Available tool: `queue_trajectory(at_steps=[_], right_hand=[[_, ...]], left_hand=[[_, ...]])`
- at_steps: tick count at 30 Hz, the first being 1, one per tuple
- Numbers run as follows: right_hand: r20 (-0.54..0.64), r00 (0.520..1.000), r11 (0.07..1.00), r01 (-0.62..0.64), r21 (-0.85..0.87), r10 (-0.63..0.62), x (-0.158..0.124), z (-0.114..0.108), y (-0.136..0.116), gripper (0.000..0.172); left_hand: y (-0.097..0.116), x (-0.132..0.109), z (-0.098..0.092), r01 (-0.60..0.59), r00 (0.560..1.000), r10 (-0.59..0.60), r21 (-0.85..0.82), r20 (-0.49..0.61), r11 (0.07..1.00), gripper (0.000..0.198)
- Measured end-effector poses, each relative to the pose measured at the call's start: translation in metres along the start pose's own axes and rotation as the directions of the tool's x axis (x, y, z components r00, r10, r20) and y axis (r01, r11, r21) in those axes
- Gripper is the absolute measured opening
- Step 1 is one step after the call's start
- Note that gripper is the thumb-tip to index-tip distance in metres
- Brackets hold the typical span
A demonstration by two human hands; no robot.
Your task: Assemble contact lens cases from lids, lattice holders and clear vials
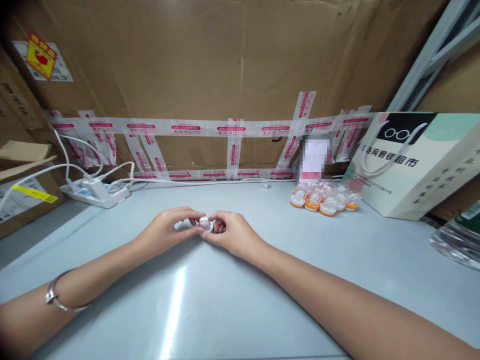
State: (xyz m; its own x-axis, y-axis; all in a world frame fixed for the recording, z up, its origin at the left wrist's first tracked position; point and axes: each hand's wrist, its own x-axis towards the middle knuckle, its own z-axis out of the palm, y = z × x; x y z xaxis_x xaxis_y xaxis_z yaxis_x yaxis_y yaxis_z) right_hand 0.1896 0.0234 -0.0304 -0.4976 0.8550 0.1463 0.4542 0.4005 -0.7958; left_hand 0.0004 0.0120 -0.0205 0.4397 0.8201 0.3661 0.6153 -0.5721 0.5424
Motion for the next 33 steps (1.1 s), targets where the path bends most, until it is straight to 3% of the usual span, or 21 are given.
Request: queue_trajectory(at_steps=[3,4,5,6,7,8,9,11,14,18,21,23,26,30,33], right_hand=[[0.125,0.988,0.995,-0.090,0.032,0.086,0.001,-0.026,-0.007,0.080],[0.170,0.979,0.993,-0.119,0.028,0.112,0.003,-0.039,-0.008,0.088],[0.157,0.979,0.991,-0.135,0.015,0.131,0.006,-0.053,-0.006,0.082],[0.074,0.988,0.991,-0.136,-0.008,0.136,0.011,-0.067,-0.002,0.064],[-0.094,0.987,0.988,-0.136,-0.067,0.129,0.015,-0.081,0.005,0.045],[-0.330,0.938,0.976,-0.160,-0.150,0.103,0.021,-0.092,0.014,0.033],[-0.462,0.882,0.964,-0.190,-0.184,0.086,0.027,-0.102,0.025,0.031],[-0.602,0.796,0.945,-0.242,-0.219,0.064,0.039,-0.113,0.049,0.039],[-0.648,0.761,0.932,-0.258,-0.255,0.033,0.054,-0.111,0.080,0.052],[-0.591,0.807,0.943,-0.214,-0.255,0.023,0.064,-0.099,0.101,0.050],[-0.575,0.818,0.959,-0.191,-0.210,0.037,0.064,-0.097,0.101,0.043],[-0.582,0.812,0.972,-0.175,-0.158,0.052,0.063,-0.098,0.093,0.036],[-0.563,0.824,0.992,-0.112,-0.052,0.063,0.057,-0.095,0.062,0.032],[-0.454,0.891,0.991,0.054,0.126,0.009,0.033,-0.076,-0.005,0.036],[-0.328,0.942,0.881,0.210,0.424,-0.067,0.007,-0.059,-0.049,0.033]], left_hand=[[0.000,-0.002,-0.003,0.070,0.997,-0.070,-0.028,-0.029,0.997,0.039],[0.001,-0.003,-0.004,0.094,0.995,-0.095,-0.039,-0.030,0.995,0.042],[0.001,-0.004,-0.005,0.111,0.993,-0.113,-0.048,-0.022,0.993,0.045],[0.001,-0.004,-0.005,0.120,0.993,-0.121,-0.054,-0.005,0.991,0.048],[0.001,-0.005,-0.005,0.122,0.993,-0.121,-0.056,0.019,0.991,0.052],[0.000,-0.005,-0.005,0.116,0.993,-0.114,-0.053,0.042,0.992,0.057],[0.000,-0.006,-0.004,0.109,0.992,-0.105,-0.049,0.064,0.993,0.061],[-0.001,-0.006,-0.001,0.101,0.991,-0.098,-0.037,0.087,0.994,0.062],[-0.001,-0.004,0.005,0.101,0.992,-0.099,-0.023,0.081,0.995,0.052],[-0.002,-0.001,0.011,0.090,0.994,-0.087,-0.038,0.060,0.995,0.036],[-0.001,0.002,0.012,0.153,0.987,-0.146,-0.141,0.061,0.978,0.031],[0.001,0.003,0.008,0.246,0.969,-0.221,-0.317,0.113,0.916,0.030],[0.011,0.003,-0.003,0.366,0.930,-0.319,-0.551,0.182,0.750,0.029],[0.028,-0.003,-0.018,0.356,0.929,-0.329,-0.658,0.171,0.663,0.029],[0.038,-0.008,-0.022,0.356,0.929,-0.320,-0.679,0.185,0.642,0.029]])
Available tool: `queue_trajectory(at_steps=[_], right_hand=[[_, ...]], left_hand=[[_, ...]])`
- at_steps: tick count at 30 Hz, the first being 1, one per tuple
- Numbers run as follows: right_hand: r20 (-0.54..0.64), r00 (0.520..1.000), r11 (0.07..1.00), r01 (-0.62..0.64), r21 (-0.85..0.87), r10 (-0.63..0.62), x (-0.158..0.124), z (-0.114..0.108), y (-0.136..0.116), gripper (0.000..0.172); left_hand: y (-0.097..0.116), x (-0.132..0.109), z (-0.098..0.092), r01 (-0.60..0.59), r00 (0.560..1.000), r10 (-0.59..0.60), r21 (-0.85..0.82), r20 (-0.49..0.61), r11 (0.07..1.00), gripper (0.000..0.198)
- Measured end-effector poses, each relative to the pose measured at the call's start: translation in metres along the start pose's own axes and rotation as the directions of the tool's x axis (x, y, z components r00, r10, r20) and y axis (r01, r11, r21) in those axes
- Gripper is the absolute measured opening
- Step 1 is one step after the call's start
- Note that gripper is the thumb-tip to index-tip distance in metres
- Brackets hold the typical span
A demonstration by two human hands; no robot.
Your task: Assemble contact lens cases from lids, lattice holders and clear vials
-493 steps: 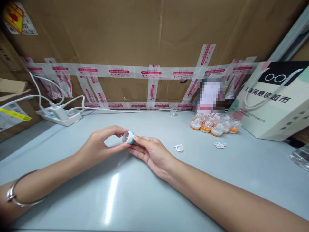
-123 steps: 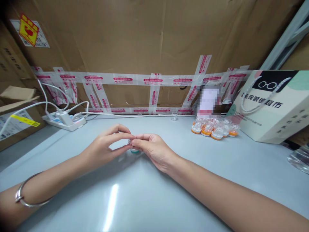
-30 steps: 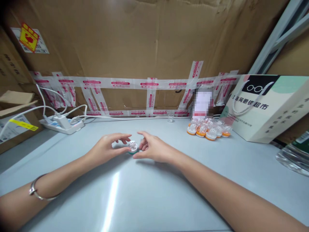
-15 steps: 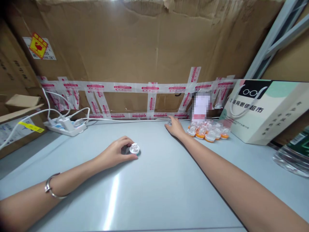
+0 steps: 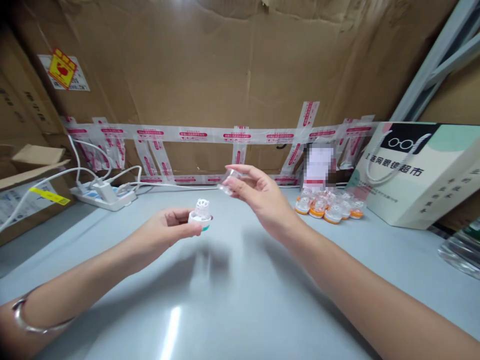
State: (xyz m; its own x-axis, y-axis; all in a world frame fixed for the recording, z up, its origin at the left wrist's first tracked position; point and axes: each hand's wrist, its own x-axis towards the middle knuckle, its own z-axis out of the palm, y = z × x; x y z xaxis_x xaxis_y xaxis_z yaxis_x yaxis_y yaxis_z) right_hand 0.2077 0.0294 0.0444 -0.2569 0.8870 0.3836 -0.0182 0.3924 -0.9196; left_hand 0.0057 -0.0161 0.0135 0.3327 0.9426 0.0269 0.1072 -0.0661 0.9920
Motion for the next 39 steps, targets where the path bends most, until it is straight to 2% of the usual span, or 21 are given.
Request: queue_trajectory(at_steps=[2,5,11,19,26,33,39], right_hand=[[0.056,0.998,0.998,0.033,0.055,-0.036,-0.014,0.011,-0.013,0.030],[0.103,0.993,0.998,0.047,0.052,-0.052,-0.024,0.019,-0.018,0.027],[0.183,0.982,0.999,0.041,0.034,-0.046,-0.028,0.024,-0.015,0.021],[0.231,0.973,1.000,0.031,-0.001,-0.030,-0.031,0.028,-0.022,0.019],[0.243,0.968,0.998,0.061,0.006,-0.060,-0.033,0.027,-0.021,0.019],[0.207,0.977,0.999,0.049,0.021,-0.052,-0.035,0.028,-0.020,0.019],[0.175,0.983,0.998,0.057,0.036,-0.063,-0.036,0.030,-0.011,0.018]], left_hand=[[0.002,-0.004,0.003,0.003,1.000,-0.003,-0.007,0.009,1.000,0.028],[0.006,-0.007,0.006,-0.001,1.000,0.001,-0.005,0.024,1.000,0.024],[0.011,-0.010,0.009,-0.053,0.998,0.052,0.027,0.042,0.998,0.021],[0.011,-0.011,0.008,-0.089,0.996,0.088,0.068,0.019,0.994,0.019],[0.015,-0.013,0.008,-0.115,0.993,0.113,0.076,0.028,0.990,0.019],[0.016,-0.015,0.010,-0.144,0.989,0.141,0.095,0.042,0.985,0.020],[0.016,-0.015,0.012,-0.118,0.992,0.112,0.119,0.053,0.986,0.022]])
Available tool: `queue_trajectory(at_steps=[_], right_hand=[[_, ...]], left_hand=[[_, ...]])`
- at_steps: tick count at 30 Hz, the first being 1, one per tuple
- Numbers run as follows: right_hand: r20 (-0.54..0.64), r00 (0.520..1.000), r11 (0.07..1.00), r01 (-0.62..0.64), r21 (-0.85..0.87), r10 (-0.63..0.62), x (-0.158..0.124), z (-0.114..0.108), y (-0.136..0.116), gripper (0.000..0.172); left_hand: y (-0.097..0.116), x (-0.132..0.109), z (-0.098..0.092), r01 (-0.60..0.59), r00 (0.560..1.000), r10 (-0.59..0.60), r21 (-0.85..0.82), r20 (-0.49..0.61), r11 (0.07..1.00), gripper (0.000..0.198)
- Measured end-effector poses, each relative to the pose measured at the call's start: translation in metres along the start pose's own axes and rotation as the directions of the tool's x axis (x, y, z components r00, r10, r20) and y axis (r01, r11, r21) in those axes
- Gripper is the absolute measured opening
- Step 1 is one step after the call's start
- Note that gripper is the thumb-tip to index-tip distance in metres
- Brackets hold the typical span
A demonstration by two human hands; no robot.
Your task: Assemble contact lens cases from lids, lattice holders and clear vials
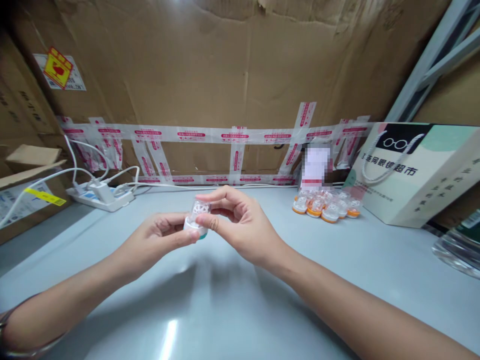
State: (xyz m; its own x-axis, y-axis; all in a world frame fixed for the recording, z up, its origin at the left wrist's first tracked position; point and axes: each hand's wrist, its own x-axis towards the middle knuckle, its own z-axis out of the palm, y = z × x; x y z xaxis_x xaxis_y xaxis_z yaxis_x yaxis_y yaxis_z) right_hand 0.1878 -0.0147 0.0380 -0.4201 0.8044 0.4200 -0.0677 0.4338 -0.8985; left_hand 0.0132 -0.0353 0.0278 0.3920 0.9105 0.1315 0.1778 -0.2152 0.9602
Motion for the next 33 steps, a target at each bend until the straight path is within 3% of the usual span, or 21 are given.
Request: queue_trajectory(at_steps=[8,13,16,20,23,26,30,33], right_hand=[[-0.096,0.995,0.999,0.034,-0.025,-0.036,-0.005,0.007,0.011,0.013],[-0.186,0.983,1.000,-0.003,-0.001,0.003,-0.005,0.011,0.017,0.014],[-0.136,0.989,0.996,-0.056,0.076,0.066,-0.002,0.007,0.019,0.017],[-0.020,0.993,0.983,-0.110,0.148,0.115,0.000,0.000,0.018,0.023],[-0.136,0.985,0.966,-0.066,0.248,0.103,-0.002,0.003,0.019,0.031],[-0.250,0.955,0.933,-0.066,0.354,0.162,-0.005,0.014,0.023,0.027],[-0.017,0.947,0.805,-0.263,0.532,0.320,-0.011,0.031,0.023,0.026],[0.073,0.943,0.685,-0.287,0.669,0.323,-0.015,0.036,0.020,0.024]], left_hand=[[-0.006,0.002,-0.001,0.007,1.000,-0.008,0.048,0.012,0.999,0.021],[-0.010,0.003,0.001,0.019,1.000,-0.019,-0.007,0.001,1.000,0.021],[-0.015,0.005,0.002,0.045,0.999,-0.043,-0.081,0.017,0.996,0.022],[-0.022,0.007,0.003,0.042,0.997,-0.020,-0.318,0.074,0.947,0.021],[-0.022,0.009,0.001,0.001,0.999,0.014,-0.470,0.029,0.883,0.021],[-0.018,0.009,-0.002,-0.066,0.996,0.028,-0.466,-0.086,0.882,0.023],[-0.014,0.007,0.004,-0.104,0.990,0.051,-0.428,-0.134,0.898,0.024],[-0.012,0.006,0.010,-0.088,0.989,0.035,-0.376,-0.144,0.922,0.024]])
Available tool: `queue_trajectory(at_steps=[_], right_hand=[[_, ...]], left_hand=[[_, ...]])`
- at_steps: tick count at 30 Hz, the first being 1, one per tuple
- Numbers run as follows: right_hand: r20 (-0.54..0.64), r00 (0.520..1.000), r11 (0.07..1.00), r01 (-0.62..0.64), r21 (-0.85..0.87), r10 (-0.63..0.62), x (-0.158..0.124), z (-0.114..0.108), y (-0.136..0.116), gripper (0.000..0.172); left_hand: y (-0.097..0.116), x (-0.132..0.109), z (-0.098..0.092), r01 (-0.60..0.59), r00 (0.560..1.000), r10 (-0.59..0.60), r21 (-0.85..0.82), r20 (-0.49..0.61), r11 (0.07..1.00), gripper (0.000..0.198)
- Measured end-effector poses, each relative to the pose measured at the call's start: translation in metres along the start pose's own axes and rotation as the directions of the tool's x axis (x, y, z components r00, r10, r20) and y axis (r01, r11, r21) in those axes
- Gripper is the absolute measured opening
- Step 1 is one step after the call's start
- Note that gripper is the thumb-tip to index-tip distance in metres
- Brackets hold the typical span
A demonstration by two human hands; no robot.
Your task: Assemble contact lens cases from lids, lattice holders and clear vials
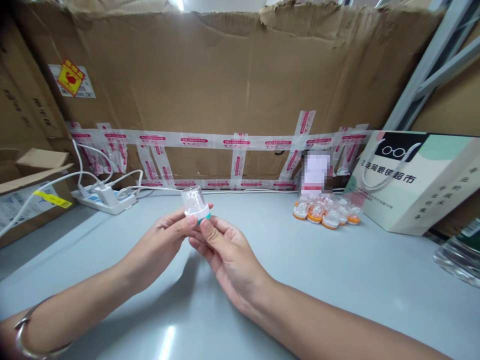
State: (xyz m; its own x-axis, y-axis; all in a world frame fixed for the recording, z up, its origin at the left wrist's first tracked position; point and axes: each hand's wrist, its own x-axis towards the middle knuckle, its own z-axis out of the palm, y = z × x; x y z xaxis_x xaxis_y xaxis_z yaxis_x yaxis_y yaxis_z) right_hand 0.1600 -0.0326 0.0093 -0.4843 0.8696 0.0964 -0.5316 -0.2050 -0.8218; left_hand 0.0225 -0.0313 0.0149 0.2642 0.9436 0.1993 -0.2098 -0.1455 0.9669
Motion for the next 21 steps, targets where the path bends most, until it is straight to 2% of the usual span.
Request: queue_trajectory(at_steps=[5,11,21], right_hand=[[-0.001,1.000,0.991,-0.010,0.131,0.011,-0.002,-0.001,-0.002,0.017],[-0.011,1.000,0.992,-0.008,0.125,0.010,0.000,-0.003,0.000,0.020],[0.064,0.998,0.995,-0.006,0.102,0.000,-0.002,-0.001,0.003,0.027]], left_hand=[[0.003,0.002,0.003,0.006,1.000,-0.005,0.074,-0.027,0.997,0.026],[0.007,0.003,0.003,-0.031,0.999,0.034,0.072,-0.040,0.997,0.025],[0.011,-0.002,0.004,-0.043,0.997,0.052,0.129,-0.066,0.991,0.019]])
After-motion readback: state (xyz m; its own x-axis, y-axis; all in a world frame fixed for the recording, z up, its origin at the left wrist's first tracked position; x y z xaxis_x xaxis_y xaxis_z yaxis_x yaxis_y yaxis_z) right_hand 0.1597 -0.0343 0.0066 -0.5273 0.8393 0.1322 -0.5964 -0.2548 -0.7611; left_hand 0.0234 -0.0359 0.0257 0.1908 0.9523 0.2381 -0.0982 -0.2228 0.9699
